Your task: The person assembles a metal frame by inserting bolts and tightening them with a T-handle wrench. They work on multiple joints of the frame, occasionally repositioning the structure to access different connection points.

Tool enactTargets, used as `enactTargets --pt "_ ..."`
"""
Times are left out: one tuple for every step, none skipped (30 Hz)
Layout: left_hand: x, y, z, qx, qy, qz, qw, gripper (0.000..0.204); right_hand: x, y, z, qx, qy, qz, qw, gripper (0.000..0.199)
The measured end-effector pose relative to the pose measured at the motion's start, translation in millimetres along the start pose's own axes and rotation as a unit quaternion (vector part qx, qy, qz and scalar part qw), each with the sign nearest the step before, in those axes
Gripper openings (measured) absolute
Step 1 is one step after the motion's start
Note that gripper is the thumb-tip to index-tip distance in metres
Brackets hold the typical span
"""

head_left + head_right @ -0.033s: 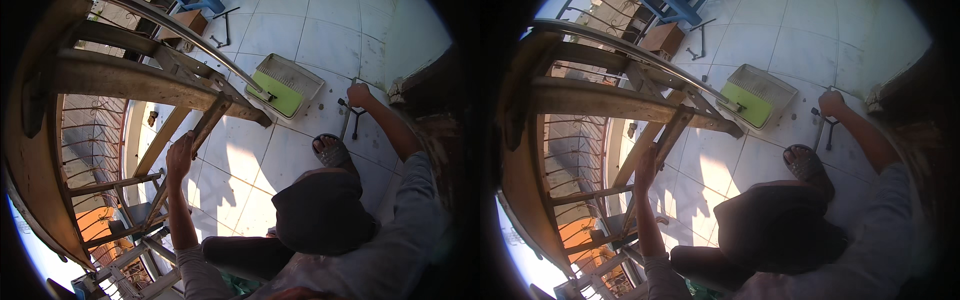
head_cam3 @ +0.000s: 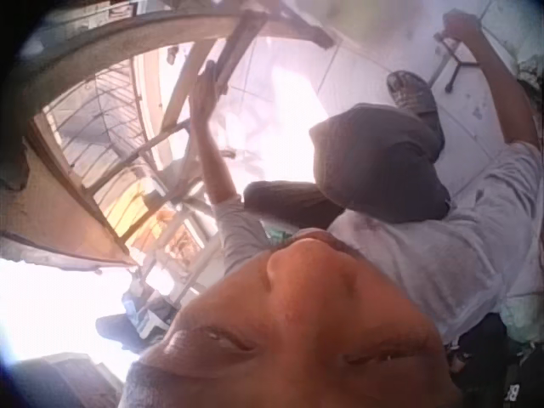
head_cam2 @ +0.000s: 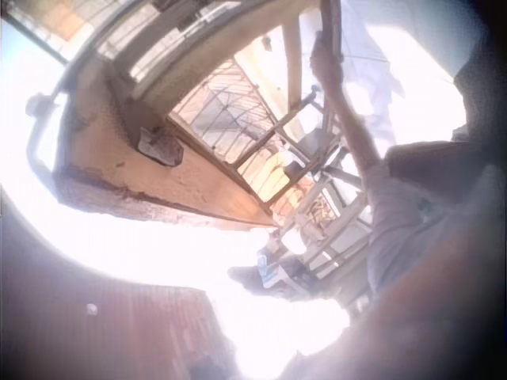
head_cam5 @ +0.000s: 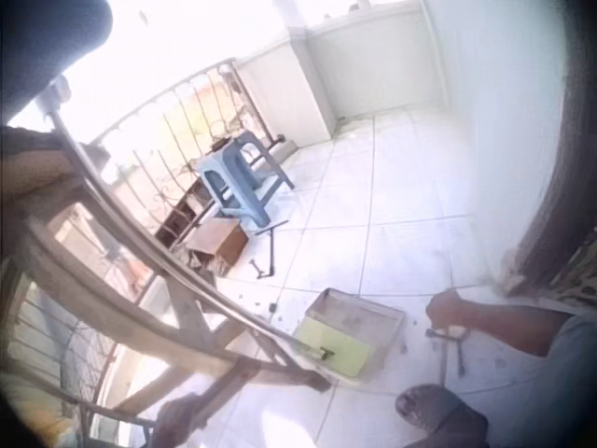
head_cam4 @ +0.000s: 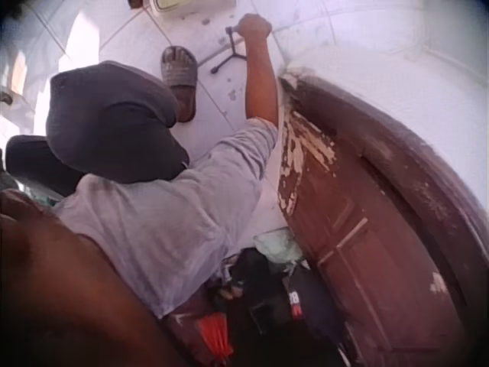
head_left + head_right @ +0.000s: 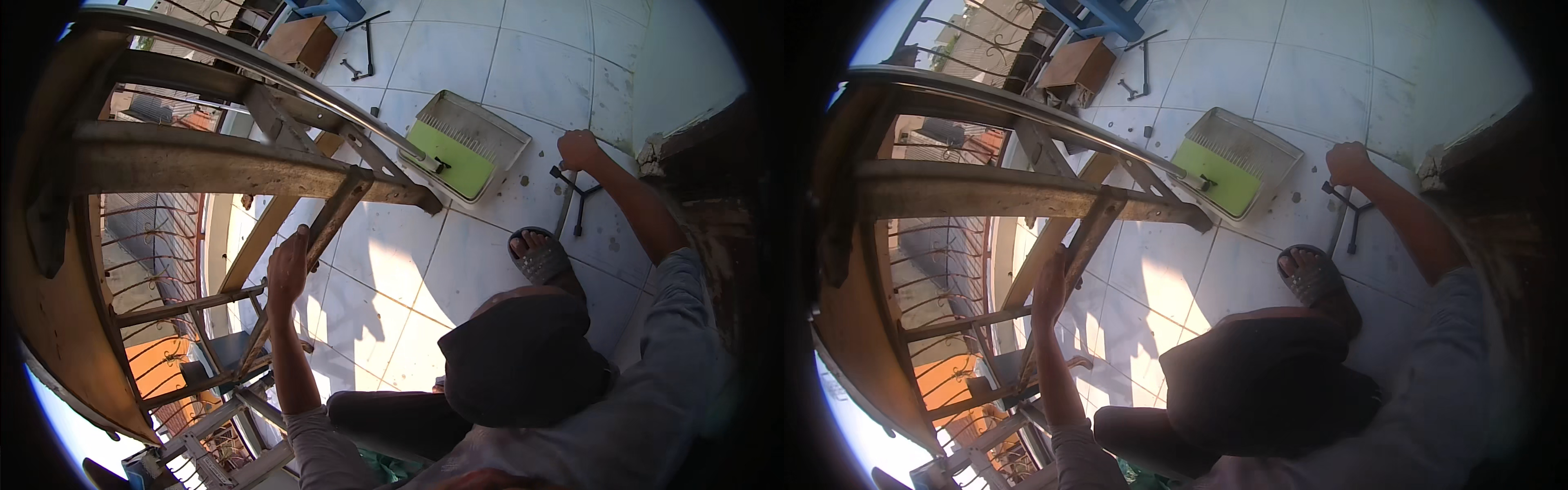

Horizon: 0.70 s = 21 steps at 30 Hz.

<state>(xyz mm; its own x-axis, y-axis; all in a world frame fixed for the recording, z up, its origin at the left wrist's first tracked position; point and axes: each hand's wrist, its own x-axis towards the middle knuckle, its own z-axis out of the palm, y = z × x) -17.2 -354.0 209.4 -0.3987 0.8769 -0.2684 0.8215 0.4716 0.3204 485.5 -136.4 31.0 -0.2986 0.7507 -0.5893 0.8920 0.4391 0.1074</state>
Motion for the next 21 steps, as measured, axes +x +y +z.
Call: enactTargets --pt "6.1 16.7 0.0 -0.028 -0.018 -0.007 0.999 0.064 29.6 1.2 -15.9 0.032 0.028 -0.022 0.999 0.036" --pt "14.3 37.1 -5.3 -0.054 -0.029 -0.01 0.998 0.06 77.4 8.8 -24.6 0.111 0.091 -0.084 0.986 0.033" --pt "16.1 12.5 -8.3 -0.004 0.02 0.03 0.999 0.053 111.3 -6.8 -52.4 0.198 0.146 -0.138 0.959 0.03" --pt "21.8 -17.5 -4.5 0.046 0.07 0.078 0.993 0.048 159.7 -23.1 -67.1 0.245 0.192 -0.171 0.935 0.028" --pt "28.6 -28.4 8.6 0.065 0.117 0.081 0.988 0.047 199.7 -45.5 -90.1 0.266 0.223 -0.19 0.918 0.029" --pt "39.3 -33.0 25.0 0.083 0.164 0.09 0.979 0.046 248.5 -59.0 -102.6 0.261 0.246 -0.196 0.913 0.032" --pt "47.6 -36.4 37.3 0.103 0.209 0.097 0.968 0.047 296.3 -71.7 -112.9 0.258 0.269 -0.204 0.905 0.035" --pt "48.5 -46.1 46.4 0.105 0.239 0.119 0.958 0.05 333.0 -93.2 -124.6 0.211 0.315 -0.207 0.902 0.04" --pt "39.4 -57.4 42.8 0.133 0.243 0.082 0.957 0.049 365.0 -114.3 -137.5 0.166 0.361 -0.212 0.893 0.044" --pt "24.5 -69.8 37.2 0.165 0.245 0.039 0.955 0.049 390.3 -139.2 -156.7 0.142 0.362 -0.215 0.896 0.047" --pt "33.5 -29.9 44.9 0.096 0.277 0.037 0.955 0.045 411.8 -162.6 -166.7 0.113 0.356 -0.214 0.903 0.049" --pt "39.9 19.0 41.9 0.037 0.311 0.04 0.949 0.052 432.4 -184.4 -178.9 0.105 0.366 -0.207 0.901 0.055" --pt "39.8 19.7 36.5 0.065 0.298 0.017 0.952 0.054 454.4 -200.0 -191.6 0.092 0.385 -0.194 0.898 0.062" --pt "43.8 21.1 32.6 0.093 0.282 0.0 0.955 0.056 477.6 -207.5 -199.9 0.051 0.411 -0.195 0.889 0.056" --pt "53.8 38.0 28.0 0.023 0.254 -0.016 0.967 0.057 499.7 -211.0 -202.7 0.006 0.436 -0.191 0.879 0.051" --pt "58.1 46.7 25.0 -0.015 0.244 -0.034 0.969 0.058 515.4 -215.9 -205.9 0.005 0.424 -0.203 0.883 0.047" --pt "61.4 55.2 21.6 -0.052 0.236 -0.054 0.969 0.059 527.7 -219.9 -209.9 0.006 0.41 -0.214 0.887 0.043" --pt "58.7 55.7 25.4 -0.066 0.244 -0.078 0.964 0.059 537.3 -220.6 -211.9 -0.032 0.36 -0.201 0.911 0.035" --pt "54.5 58.3 27.9 -0.079 0.248 -0.105 0.96 0.059 542.6 -220.5 -213.6 -0.07 0.305 -0.188 0.931 0.029" --pt "47.0 70.0 19.5 -0.112 0.269 -0.111 0.95 0.048 534.3 -233.7 -212.6 -0.057 0.341 -0.227 0.911 0.022" --pt "35.8 70.4 20.6 -0.117 0.27 -0.146 0.945 0.042 526.6 -238.4 -213.4 -0.051 0.38 -0.256 0.887 0.017"
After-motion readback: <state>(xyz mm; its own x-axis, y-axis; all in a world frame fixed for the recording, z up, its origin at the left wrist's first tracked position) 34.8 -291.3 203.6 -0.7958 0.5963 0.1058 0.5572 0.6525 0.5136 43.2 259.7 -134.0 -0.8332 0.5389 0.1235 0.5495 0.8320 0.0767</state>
